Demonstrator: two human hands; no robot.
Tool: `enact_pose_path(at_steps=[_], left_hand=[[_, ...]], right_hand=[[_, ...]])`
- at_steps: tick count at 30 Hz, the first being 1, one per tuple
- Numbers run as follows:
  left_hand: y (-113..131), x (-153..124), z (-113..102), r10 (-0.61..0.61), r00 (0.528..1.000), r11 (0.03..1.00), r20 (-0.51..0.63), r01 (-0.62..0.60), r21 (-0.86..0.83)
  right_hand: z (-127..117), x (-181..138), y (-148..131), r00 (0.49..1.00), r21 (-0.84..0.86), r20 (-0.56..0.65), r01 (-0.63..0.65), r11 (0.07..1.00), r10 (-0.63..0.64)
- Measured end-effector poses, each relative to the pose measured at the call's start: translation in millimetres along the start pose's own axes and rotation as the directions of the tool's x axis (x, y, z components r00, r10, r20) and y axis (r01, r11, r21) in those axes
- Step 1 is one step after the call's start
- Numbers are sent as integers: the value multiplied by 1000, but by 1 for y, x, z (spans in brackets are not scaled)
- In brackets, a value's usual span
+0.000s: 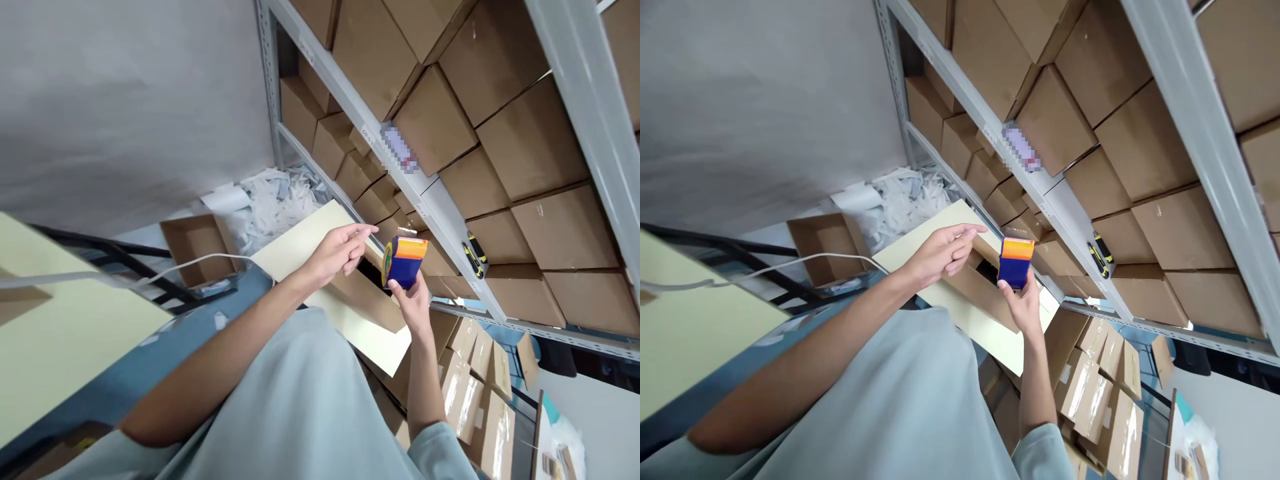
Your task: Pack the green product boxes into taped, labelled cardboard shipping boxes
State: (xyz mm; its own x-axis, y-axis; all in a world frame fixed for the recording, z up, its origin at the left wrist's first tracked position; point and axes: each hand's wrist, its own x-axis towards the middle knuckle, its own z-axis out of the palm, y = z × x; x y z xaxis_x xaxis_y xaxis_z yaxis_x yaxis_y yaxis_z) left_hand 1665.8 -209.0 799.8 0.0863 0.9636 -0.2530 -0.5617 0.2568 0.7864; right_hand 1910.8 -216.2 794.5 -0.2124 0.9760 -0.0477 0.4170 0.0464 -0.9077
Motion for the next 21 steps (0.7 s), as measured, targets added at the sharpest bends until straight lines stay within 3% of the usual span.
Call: enact_pose_path(at_steps=[9, 14, 18, 21], left_hand=[[1, -15, -32, 13, 993, 1000, -120, -12, 9], [0, -8, -60, 3, 976, 1000, -217, -5, -7], [15, 13, -96, -24, 916, 1000, -401, 16, -23], [34, 29, -132, -14, 820, 999, -572, 33, 23]], right_hand=[[45, -29, -12, 997, -4, -11, -78, 997, 78], [67, -35, -18, 993, 16, 9, -119, 993, 119], [80, -39, -26, 992, 17, 16, -126, 992, 126], [89, -39, -32, 991, 14, 21, -129, 992, 129]])
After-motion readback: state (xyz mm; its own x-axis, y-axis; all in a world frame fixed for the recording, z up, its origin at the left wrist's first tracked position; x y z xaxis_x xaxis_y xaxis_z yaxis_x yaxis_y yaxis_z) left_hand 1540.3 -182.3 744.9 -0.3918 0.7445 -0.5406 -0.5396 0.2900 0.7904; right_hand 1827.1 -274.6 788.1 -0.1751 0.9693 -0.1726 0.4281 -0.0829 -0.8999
